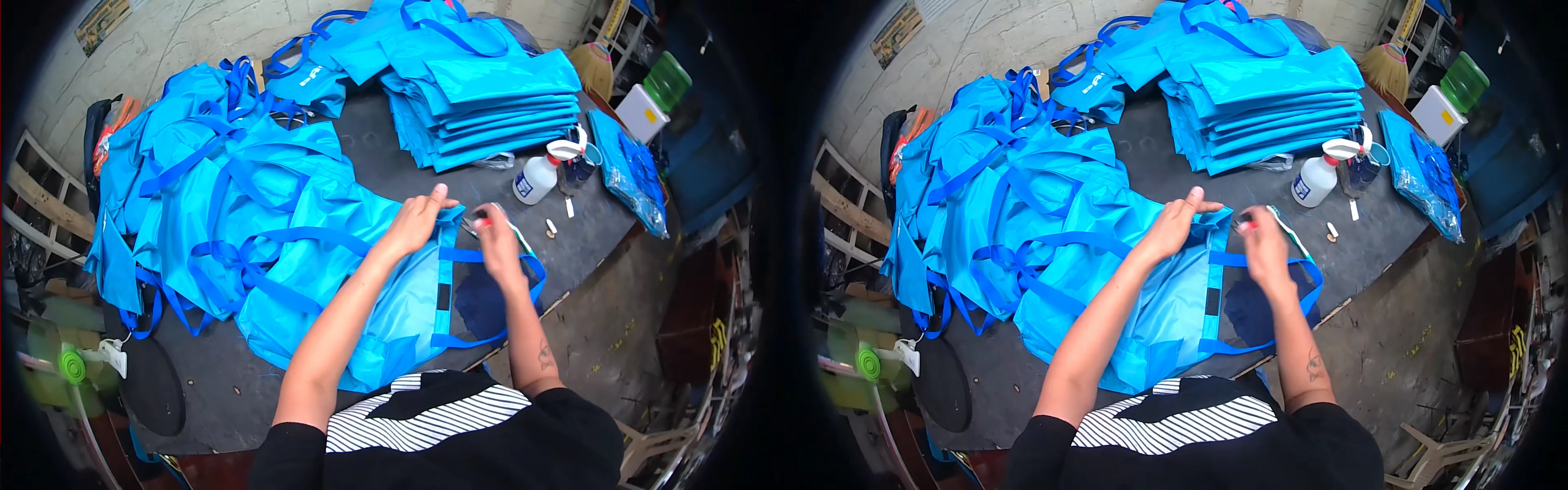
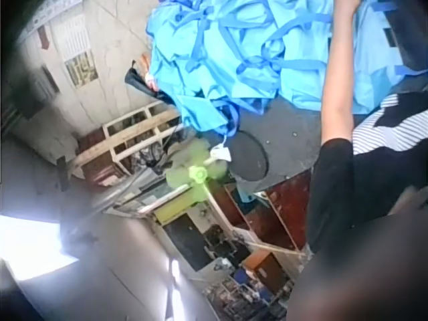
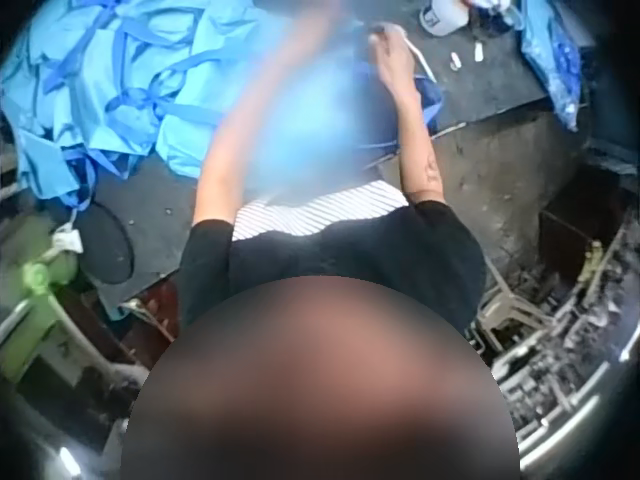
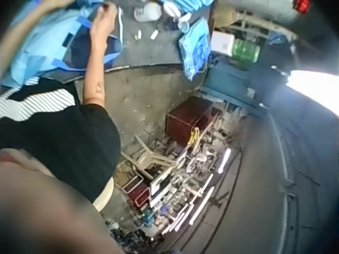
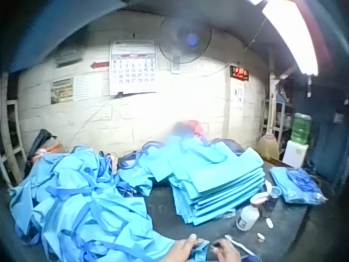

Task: Trimming loose threads and inspecting blue reusable shopping bags.

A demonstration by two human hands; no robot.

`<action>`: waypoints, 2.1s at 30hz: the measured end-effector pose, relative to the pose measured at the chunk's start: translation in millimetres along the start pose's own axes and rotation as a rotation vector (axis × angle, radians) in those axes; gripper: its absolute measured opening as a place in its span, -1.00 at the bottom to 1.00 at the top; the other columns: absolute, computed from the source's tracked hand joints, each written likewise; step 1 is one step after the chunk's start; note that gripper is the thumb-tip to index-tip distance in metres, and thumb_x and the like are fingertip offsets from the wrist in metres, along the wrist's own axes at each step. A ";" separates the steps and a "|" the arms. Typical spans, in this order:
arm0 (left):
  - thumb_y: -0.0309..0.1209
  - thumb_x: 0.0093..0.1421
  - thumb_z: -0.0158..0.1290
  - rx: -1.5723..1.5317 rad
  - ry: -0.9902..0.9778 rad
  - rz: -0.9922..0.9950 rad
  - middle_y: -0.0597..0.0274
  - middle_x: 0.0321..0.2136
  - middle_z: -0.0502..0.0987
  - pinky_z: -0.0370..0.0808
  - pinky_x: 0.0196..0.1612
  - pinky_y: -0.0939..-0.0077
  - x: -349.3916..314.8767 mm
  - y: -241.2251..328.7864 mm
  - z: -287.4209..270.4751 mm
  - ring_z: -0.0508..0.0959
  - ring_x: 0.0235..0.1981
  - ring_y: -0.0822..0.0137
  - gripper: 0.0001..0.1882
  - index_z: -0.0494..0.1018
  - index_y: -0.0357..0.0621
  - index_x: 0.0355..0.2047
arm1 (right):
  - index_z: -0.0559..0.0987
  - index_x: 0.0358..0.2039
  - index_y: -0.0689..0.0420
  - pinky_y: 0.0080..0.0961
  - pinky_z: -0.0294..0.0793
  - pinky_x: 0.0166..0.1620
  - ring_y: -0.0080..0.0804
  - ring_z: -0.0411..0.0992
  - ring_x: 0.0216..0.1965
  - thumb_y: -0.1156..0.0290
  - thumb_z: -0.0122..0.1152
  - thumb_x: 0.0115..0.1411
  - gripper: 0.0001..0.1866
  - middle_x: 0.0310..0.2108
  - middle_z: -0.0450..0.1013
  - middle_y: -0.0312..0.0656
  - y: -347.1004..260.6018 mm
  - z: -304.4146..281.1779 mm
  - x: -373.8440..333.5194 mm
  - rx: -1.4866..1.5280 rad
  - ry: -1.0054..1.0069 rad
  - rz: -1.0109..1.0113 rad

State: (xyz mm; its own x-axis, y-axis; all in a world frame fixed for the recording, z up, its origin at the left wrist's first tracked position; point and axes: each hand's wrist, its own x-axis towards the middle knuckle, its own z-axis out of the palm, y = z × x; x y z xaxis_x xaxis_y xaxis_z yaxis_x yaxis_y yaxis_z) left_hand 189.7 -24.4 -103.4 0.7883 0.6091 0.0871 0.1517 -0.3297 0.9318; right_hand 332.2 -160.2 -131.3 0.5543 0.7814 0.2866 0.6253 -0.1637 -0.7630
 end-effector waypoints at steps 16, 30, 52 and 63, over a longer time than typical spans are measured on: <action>0.09 0.35 -0.42 -0.018 0.016 0.028 -0.22 -0.21 0.54 0.37 0.02 0.30 -5.1 -7.6 8.4 0.51 -0.07 -0.05 -0.27 0.53 -0.35 -0.16 | 0.29 -0.26 0.16 -0.22 0.43 -0.37 -0.04 0.47 -0.45 0.33 0.25 0.00 -0.63 -0.49 0.43 -0.05 -18.0 34.9 -20.5 -0.033 0.050 0.047; -0.19 0.20 0.04 0.339 0.174 0.089 0.03 -0.22 0.53 0.37 0.00 0.32 -48.1 -3.4 -23.2 0.50 -0.12 0.11 -0.60 0.48 -0.20 -0.05 | 0.41 -0.15 0.24 -0.42 0.41 -0.31 -0.33 0.42 -0.39 0.13 0.44 -0.08 -0.40 -0.48 0.40 -0.14 14.6 22.2 2.1 0.030 0.120 0.145; -0.40 0.01 0.22 0.724 0.399 0.187 -0.09 -0.06 0.30 0.27 0.09 0.15 -72.5 6.1 -125.2 0.34 0.00 -0.05 -0.19 0.12 0.20 0.27 | 0.51 -0.17 0.18 -0.33 0.44 -0.09 -0.12 0.46 -0.16 0.26 0.39 -0.07 -0.55 -0.23 0.45 -0.06 -27.0 71.5 -4.6 0.094 -0.332 -0.144; -0.10 0.25 -0.05 0.643 -0.208 0.043 0.03 -0.52 0.43 0.41 -0.45 0.16 -131.6 23.2 -24.5 0.49 -0.54 0.02 -0.50 0.27 0.14 0.18 | 0.46 -0.24 0.24 -0.39 0.45 -0.20 -0.17 0.51 -0.27 0.37 0.27 -0.02 -0.66 -0.31 0.50 -0.03 -9.4 69.6 -39.0 0.512 -0.395 -0.045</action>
State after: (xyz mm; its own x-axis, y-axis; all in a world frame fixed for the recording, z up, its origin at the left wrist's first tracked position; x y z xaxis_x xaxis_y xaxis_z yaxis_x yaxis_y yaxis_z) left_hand 74.8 -94.5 -84.6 0.8901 0.4557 -0.0098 0.3915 -0.7534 0.5283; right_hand 266.5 -147.3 -175.6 0.2288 0.9595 0.1645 0.2475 0.1060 -0.9631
